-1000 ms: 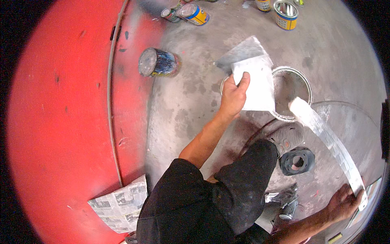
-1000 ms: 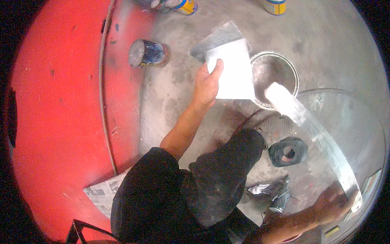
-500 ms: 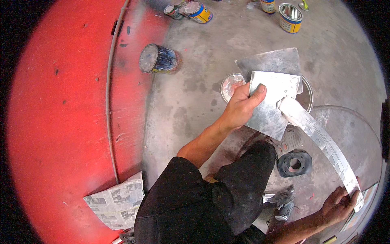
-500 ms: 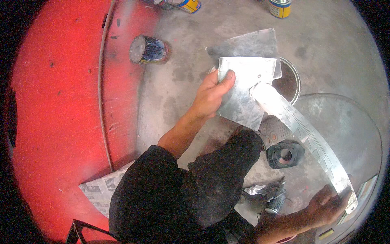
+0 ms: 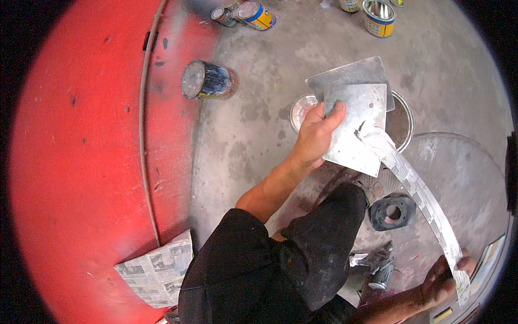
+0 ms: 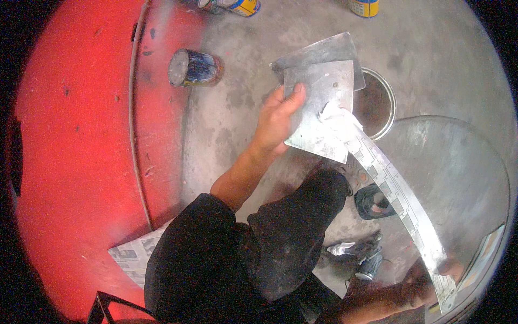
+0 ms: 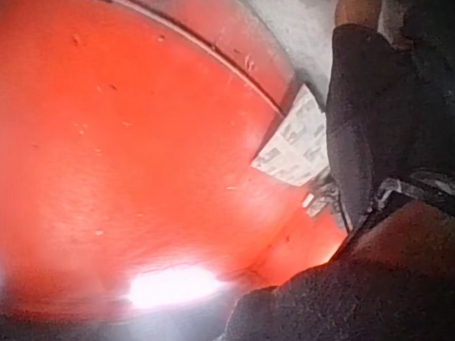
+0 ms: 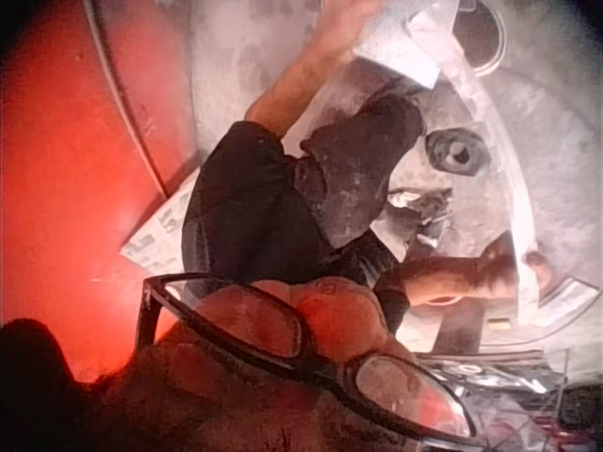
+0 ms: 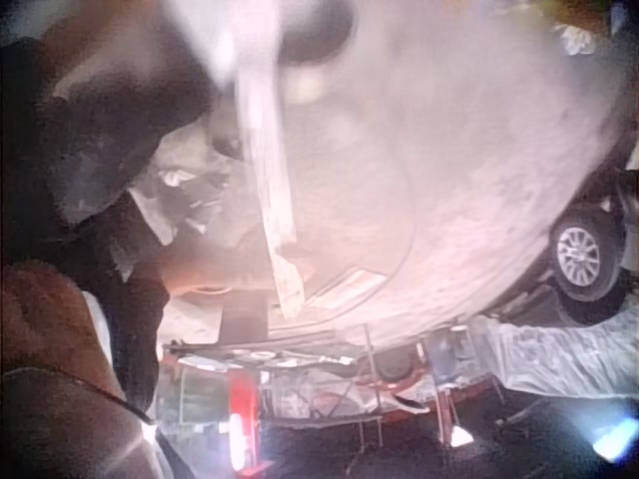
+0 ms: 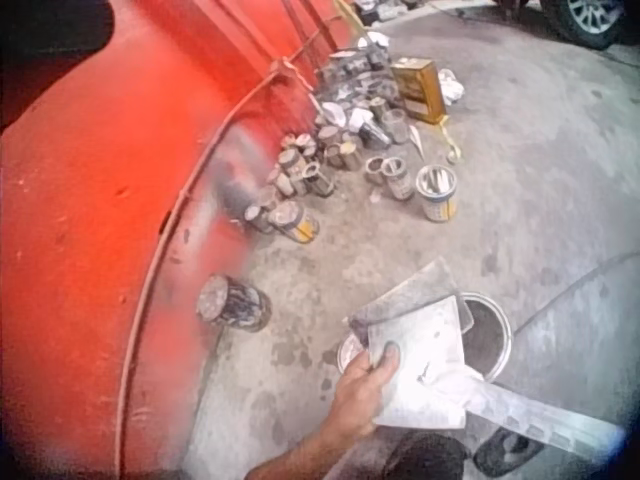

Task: The person sands a circular plastic automotive part by hand using sandpaper while sitting on the floor, applying putty to a metal plate from a can, and using the plate to spread filler onto the plastic part.

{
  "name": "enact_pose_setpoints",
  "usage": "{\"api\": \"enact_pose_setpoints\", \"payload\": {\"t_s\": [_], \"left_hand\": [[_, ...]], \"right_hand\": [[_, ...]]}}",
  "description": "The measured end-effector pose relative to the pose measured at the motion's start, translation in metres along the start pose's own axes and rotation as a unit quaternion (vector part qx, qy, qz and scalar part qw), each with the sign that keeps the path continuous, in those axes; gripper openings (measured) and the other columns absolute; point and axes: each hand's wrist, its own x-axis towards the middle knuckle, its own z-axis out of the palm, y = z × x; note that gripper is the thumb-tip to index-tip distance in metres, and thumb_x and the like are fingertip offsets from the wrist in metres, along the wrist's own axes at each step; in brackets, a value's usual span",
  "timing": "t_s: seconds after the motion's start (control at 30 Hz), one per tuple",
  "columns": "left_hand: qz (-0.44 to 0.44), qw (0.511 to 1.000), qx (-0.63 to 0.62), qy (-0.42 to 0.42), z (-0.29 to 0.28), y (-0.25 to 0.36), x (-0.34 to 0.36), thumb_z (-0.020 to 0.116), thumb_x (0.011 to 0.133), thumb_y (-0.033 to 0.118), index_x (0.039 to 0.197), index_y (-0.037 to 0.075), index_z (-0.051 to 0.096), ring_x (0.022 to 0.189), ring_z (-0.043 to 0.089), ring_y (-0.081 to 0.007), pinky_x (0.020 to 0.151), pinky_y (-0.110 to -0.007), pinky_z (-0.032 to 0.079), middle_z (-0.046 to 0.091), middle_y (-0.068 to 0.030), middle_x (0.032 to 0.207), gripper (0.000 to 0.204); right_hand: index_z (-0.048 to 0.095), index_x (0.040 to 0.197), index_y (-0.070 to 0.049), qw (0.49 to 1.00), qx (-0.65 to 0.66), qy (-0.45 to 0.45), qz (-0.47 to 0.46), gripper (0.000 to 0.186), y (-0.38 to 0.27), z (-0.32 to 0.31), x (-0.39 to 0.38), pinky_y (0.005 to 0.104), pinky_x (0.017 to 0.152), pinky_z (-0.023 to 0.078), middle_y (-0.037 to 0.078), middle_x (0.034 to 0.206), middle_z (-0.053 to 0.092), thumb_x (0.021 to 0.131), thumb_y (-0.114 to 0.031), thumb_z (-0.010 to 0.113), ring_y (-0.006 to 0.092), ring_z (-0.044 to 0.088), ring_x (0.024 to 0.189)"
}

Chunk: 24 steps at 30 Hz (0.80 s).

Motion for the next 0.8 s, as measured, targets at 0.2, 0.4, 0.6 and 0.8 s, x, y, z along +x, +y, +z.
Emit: {"api": "enact_pose_setpoints", "payload": {"t_s": [0.2, 0.4, 0.6, 0.8], "left_hand": [[-0.078, 0.995, -0.064, 0.020, -0.001, 0.010, 0.001, 0.052, 0.097, 0.021, 0.116, 0.001, 0.056, 0.090, 0.064, -0.0164, 0.077, -0.033, 0.055, 0.062, -0.0060, 0.104, 0.028], [-0.052, 0.999, -0.002, 0.008, -0.012, 0.000, 0.004, 0.053, 0.097, 0.021, 0.115, 0.000, 0.057, 0.090, 0.063, -0.0138, 0.074, -0.030, 0.054, 0.062, -0.0055, 0.104, 0.028], [-0.033, 0.999, -0.012, -0.022, -0.002, 0.007, -0.002, 0.052, 0.098, 0.021, 0.113, -0.001, 0.058, 0.085, 0.061, -0.0108, 0.076, -0.027, 0.051, 0.063, -0.0038, 0.098, 0.028], [0.111, 0.986, 0.080, 0.093, -0.016, 0.001, 0.000, 0.049, 0.100, 0.023, 0.113, 0.000, 0.058, 0.085, 0.056, -0.0079, 0.076, -0.025, 0.046, 0.063, -0.0020, 0.097, 0.028]], "right_hand": [[0.036, 0.091, -0.005, 0.997, -0.075, 0.023, 0.004, 0.039, -0.003, 0.004, -0.002, 0.0299, 0.083, 0.036, 0.007, 0.089, 0.036, 0.083, -0.022, 0.071, 0.0176, 0.040, 0.086], [0.036, 0.093, -0.005, 0.992, -0.121, 0.032, -0.029, 0.031, -0.005, 0.003, -0.003, 0.0311, 0.084, 0.034, 0.009, 0.094, 0.038, 0.085, -0.014, 0.065, 0.0179, 0.039, 0.088], [0.036, 0.090, -0.006, 0.998, -0.011, 0.058, -0.005, 0.029, -0.015, -0.006, 0.001, 0.0335, 0.085, 0.033, 0.008, 0.088, 0.035, 0.082, -0.016, 0.061, 0.0189, 0.040, 0.088], [0.042, 0.102, -0.001, 0.996, 0.062, 0.064, -0.006, 0.027, -0.011, -0.019, 0.012, 0.0314, 0.078, 0.040, 0.012, 0.099, 0.045, 0.088, -0.015, 0.060, 0.0190, 0.045, 0.087]]}}
